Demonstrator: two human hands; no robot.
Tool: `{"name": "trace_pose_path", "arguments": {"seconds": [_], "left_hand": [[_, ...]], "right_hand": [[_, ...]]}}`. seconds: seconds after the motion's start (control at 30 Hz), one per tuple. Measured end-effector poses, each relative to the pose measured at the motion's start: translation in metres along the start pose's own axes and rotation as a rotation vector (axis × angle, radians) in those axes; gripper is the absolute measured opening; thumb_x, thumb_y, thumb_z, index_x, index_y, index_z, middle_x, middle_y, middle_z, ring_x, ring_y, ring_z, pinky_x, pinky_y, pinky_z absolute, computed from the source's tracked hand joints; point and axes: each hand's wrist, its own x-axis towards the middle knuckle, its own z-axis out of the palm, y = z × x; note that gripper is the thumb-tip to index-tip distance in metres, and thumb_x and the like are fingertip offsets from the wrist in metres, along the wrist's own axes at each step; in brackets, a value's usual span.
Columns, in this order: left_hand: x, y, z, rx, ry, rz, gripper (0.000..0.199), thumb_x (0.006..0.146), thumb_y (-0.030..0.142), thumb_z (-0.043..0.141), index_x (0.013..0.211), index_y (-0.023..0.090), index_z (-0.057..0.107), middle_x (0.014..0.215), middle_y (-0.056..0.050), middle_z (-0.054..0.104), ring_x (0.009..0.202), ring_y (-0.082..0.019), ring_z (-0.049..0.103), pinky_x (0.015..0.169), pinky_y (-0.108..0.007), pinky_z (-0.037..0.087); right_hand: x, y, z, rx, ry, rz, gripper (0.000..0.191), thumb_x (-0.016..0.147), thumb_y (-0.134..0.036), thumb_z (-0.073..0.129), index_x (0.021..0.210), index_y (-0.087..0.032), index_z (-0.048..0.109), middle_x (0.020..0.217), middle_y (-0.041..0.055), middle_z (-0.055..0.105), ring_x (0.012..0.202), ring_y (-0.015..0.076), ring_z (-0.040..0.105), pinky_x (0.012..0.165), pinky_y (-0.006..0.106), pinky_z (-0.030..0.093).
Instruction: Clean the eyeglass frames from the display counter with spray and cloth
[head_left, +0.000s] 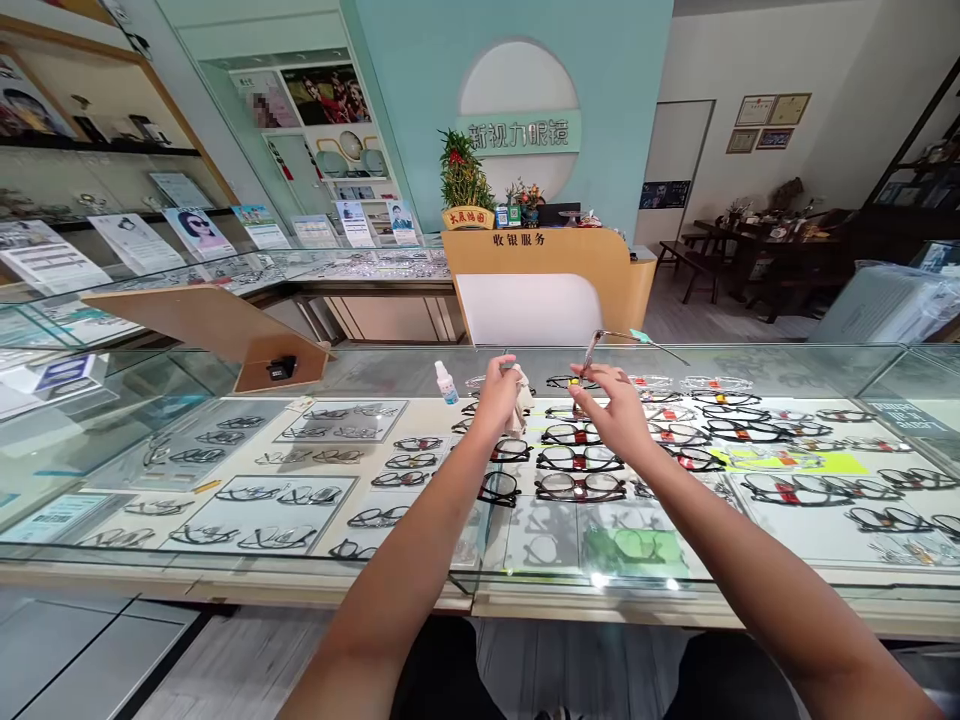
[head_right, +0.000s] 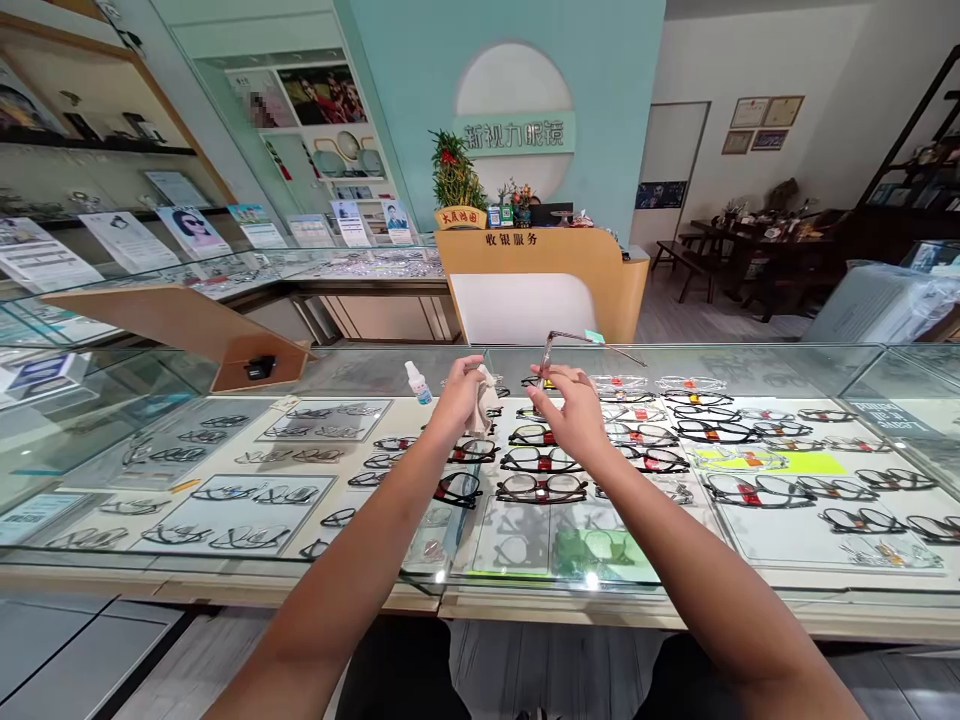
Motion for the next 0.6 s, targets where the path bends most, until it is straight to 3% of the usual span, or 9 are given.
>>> {"name": "trace_pose_path", "arguments": {"seconds": [0.07,0.2,0.37,0.47,0.6], "left_hand": [[0.01,-0.009,-0.005,0.103,0.023,-0.047,0.043,0.092,0.028,0.057,0.135,0.021,0.058,0.118,-0.012,0.068,0.108,-0.027,0.07,0.092,-0.038,0.055],[0.011,-0.019,-0.01,0.333,0.042,-0.039,0.057,0.083,0.042,0.076,0.133,0.019,0.063,0.14,-0.021,0.061,0.141,-0.039,0.054,0.118,-0.047,0.041],[0.009,-0.017,-0.021,0.532,0.033,-0.055,0.05,0.085,0.059,0.074,0.119,0.022,0.073,0.138,-0.023,0.063,0.138,-0.047,0.054,0.113,-0.058,0.042],[0.015,-0.014,-0.032,0.632,0.192,-0.07,0.053,0.089,0.059,0.07,0.128,0.023,0.072,0.153,-0.024,0.051,0.148,-0.047,0.042,0.118,-0.064,0.034],[0.025,-0.014,-0.044,0.68,0.359,-0.122,0.064,0.093,0.057,0.066,0.145,0.019,0.062,0.17,-0.026,0.029,0.159,-0.045,0.026,0.121,-0.06,0.031]], "right_hand": [[0.0,0.002,0.001,-0.007,0.007,-0.012,0.033,0.104,-0.047,0.066,0.127,-0.026,0.077,0.13,0.0092,0.08,0.126,0.0323,0.07,0.114,0.053,0.043],[-0.002,0.004,0.003,-0.049,-0.026,-0.02,0.029,0.104,-0.049,0.065,0.12,-0.027,0.077,0.134,0.0082,0.08,0.127,0.0334,0.068,0.113,0.054,0.044],[-0.003,0.004,0.002,-0.112,-0.073,-0.012,0.032,0.106,-0.05,0.062,0.123,-0.028,0.076,0.135,0.0086,0.079,0.124,0.0351,0.066,0.11,0.057,0.044],[-0.003,0.004,0.0,-0.135,-0.068,0.001,0.034,0.106,-0.051,0.061,0.127,-0.029,0.077,0.136,0.008,0.078,0.123,0.0354,0.065,0.109,0.057,0.044],[-0.002,0.002,-0.004,-0.156,-0.057,0.013,0.035,0.106,-0.051,0.06,0.129,-0.03,0.077,0.136,0.0069,0.078,0.126,0.0352,0.062,0.111,0.057,0.041]]}}
